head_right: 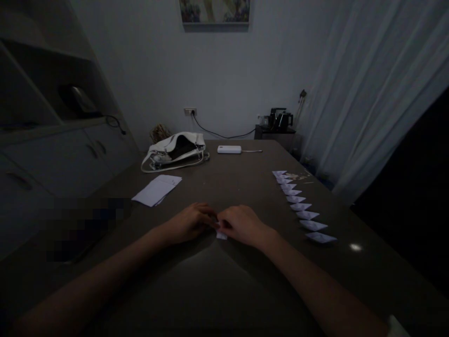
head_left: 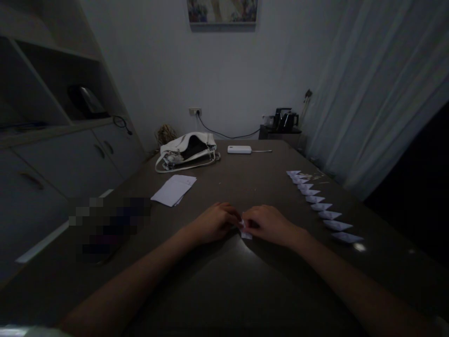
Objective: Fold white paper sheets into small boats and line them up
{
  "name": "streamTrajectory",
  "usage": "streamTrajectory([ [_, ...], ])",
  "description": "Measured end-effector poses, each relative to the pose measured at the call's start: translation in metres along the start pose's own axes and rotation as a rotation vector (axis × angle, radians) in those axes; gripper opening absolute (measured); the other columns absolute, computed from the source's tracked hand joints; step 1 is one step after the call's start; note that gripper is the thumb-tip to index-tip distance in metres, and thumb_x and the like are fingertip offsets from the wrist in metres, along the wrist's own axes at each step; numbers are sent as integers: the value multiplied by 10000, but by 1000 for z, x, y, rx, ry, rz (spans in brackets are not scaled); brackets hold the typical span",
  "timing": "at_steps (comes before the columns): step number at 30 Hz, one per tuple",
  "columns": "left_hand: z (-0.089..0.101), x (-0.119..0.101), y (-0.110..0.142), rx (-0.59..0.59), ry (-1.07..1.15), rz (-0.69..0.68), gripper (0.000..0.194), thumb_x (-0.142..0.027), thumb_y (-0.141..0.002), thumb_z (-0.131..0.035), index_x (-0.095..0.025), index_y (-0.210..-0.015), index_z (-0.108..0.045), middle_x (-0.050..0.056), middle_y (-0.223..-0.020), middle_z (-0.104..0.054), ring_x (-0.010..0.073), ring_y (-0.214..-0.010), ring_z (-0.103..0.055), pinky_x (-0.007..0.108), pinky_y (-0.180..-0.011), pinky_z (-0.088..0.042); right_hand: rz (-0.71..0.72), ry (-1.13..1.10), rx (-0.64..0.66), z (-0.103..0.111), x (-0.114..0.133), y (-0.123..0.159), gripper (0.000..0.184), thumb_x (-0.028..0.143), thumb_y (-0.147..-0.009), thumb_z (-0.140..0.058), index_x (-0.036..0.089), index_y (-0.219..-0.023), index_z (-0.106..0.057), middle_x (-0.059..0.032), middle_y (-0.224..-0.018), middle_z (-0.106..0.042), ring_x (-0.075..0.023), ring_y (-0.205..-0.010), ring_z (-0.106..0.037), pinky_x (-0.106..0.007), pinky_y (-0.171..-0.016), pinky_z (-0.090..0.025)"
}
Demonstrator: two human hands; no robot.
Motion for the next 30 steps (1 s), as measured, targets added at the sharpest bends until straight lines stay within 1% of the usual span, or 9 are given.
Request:
streamTrajectory([
  [3,1,-1,0,3,2,1,340,-1,-766,-550,-225,-973,-701,32,-1019,-664,189,-945,-567,327,-835,-409,0,-18,7,-3,1,2,89,254,-809,-624,187,-754,-605,-8,-769,-661,-142,-708,-579,-226,-588,-305],
  [6,1,-2,0,14,-1,-2,340,-12,-777,-548,-226,-996,-697,38,-1048,-660,191,-965,-563,324,-844,-407,-33,-75,6,-4,-6,2,102,271,-841,-586,187,-782,-594,-8,-754,-648,-129,-669,-564,-220,-568,-303],
  [8,1,-2,0,17,-1,-6,343,-19,-785,-548,-233,-1010,-693,39,-1058,-657,189,-975,-561,322,-848,-405,-69,-98,-19,-3,-14,2,81,242,-856,-555,184,-809,-585,-10,-750,-637,-123,-655,-557,-216,-565,-308],
  [11,0,-1,1,13,-3,-11,338,-36,-799,-547,-248,-1021,-687,32,-1065,-654,185,-977,-563,325,-853,-402,-90,-83,-54,-1,-19,1,38,204,-838,-564,179,-817,-583,-18,-785,-631,-130,-695,-563,-219,-593,-327],
  [14,0,0,2,2,-14,-6,348,-32,-791,-554,-257,-1024,-683,23,-1068,-653,188,-986,-561,330,-854,-399,-57,-76,-36,-2,-15,1,53,221,-833,-581,179,-802,-588,-20,-813,-623,-135,-725,-561,-225,-617,-341],
  [20,0,-1,1,3,-7,-14,327,-49,-802,-559,-249,-1025,-688,39,-1053,-655,192,-971,-564,326,-837,-405,-11,-86,26,-3,-3,4,55,206,-837,-581,173,-793,-580,-18,-830,-604,-124,-710,-545,-221,-608,-347],
  [24,1,-1,2,-5,-1,-13,305,-43,-794,-560,-231,-993,-696,41,-1037,-658,190,-959,-565,323,-828,-405,11,-94,45,-4,3,7,59,218,-821,-610,172,-803,-578,-16,-849,-604,-125,-725,-548,-222,-615,-348],
  [30,-1,-1,1,-4,15,-27,314,-28,-780,-565,-249,-954,-703,29,-1030,-654,187,-955,-565,327,-841,-401,73,-153,75,-5,13,9,21,188,-803,-609,187,-819,-595,-3,-894,-611,-116,-739,-555,-211,-616,-346],
])
Point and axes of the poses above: each hand's wrist, its own y-axis away from the middle knuckle, its own z-axis out of the back of the hand, x = y × z, the point moved 9 cm from there along -y, towards the middle knuckle
